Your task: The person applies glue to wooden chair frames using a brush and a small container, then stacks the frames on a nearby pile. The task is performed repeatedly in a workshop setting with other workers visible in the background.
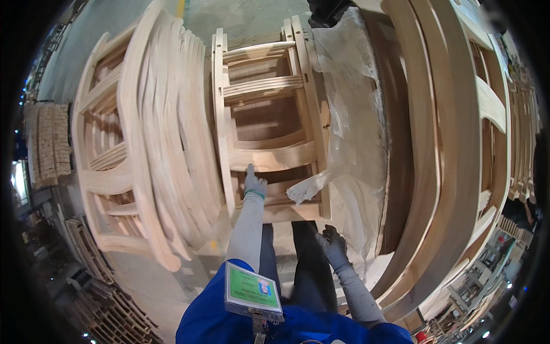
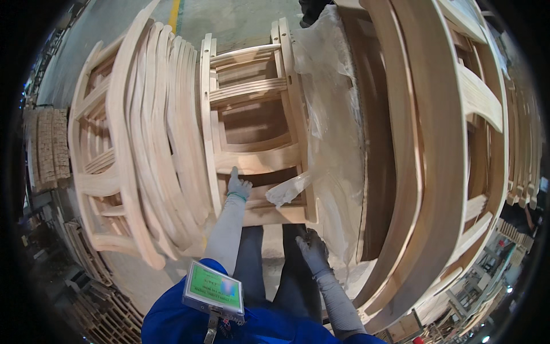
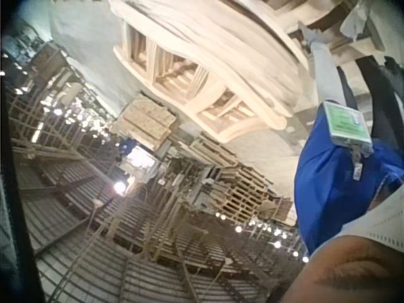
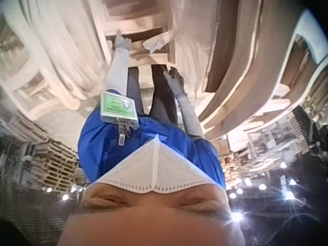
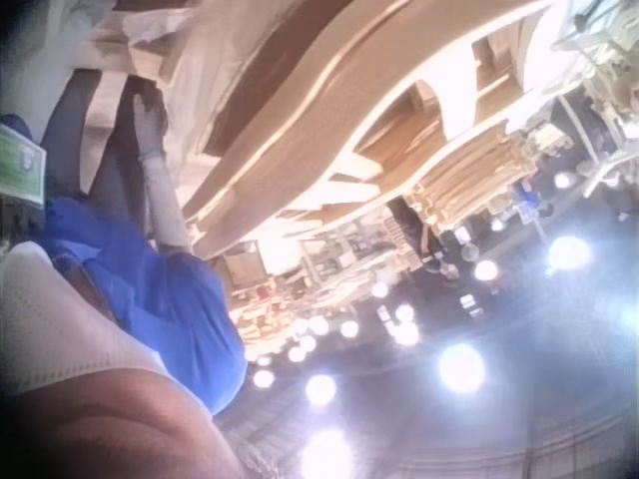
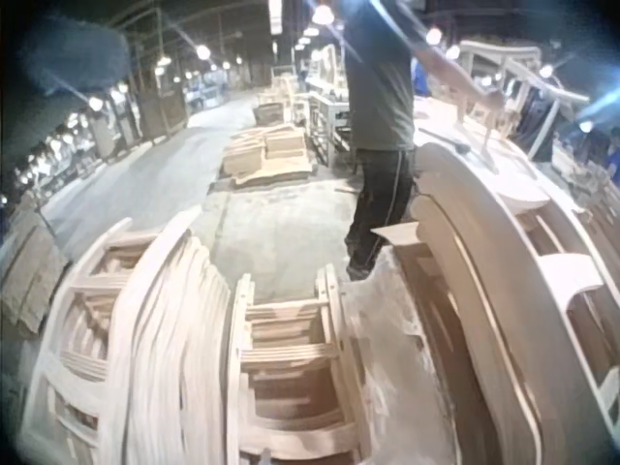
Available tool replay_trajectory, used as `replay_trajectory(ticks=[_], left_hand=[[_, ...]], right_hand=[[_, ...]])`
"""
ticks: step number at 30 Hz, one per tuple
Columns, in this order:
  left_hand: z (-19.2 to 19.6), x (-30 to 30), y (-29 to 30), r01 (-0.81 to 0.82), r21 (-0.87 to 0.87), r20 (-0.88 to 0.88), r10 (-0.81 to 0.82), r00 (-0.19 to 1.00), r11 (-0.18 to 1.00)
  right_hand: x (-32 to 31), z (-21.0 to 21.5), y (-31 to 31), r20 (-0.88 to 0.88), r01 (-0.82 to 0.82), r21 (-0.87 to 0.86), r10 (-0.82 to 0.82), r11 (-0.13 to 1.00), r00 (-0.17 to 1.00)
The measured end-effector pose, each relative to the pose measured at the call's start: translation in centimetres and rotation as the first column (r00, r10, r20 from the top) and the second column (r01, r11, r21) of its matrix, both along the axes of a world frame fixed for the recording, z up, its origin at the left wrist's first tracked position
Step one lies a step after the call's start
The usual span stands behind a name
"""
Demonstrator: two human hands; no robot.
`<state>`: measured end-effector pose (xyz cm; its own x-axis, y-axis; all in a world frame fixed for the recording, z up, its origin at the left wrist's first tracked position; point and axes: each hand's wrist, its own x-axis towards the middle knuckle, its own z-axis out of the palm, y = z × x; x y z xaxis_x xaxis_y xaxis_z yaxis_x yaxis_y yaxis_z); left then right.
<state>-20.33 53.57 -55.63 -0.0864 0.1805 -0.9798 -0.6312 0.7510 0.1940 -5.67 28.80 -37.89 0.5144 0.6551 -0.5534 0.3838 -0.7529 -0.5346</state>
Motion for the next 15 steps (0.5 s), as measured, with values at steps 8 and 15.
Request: replay_trajectory(ticks=[8,15], left_hand=[[-1.2,1.0,0.1,-0.157,0.319,0.278,0.066,0.958,0.935],[13.1,1.7,0.7,0.141,0.540,-0.093,-0.107,0.990,0.830]], right_hand=[[1.7,-10.2,-0.3,-0.102,0.248,-0.170,-0.267,0.954,0.958],[3.8,-3.2,3.3,-0.464,0.469,-0.085,-0.451,0.879,0.762]])
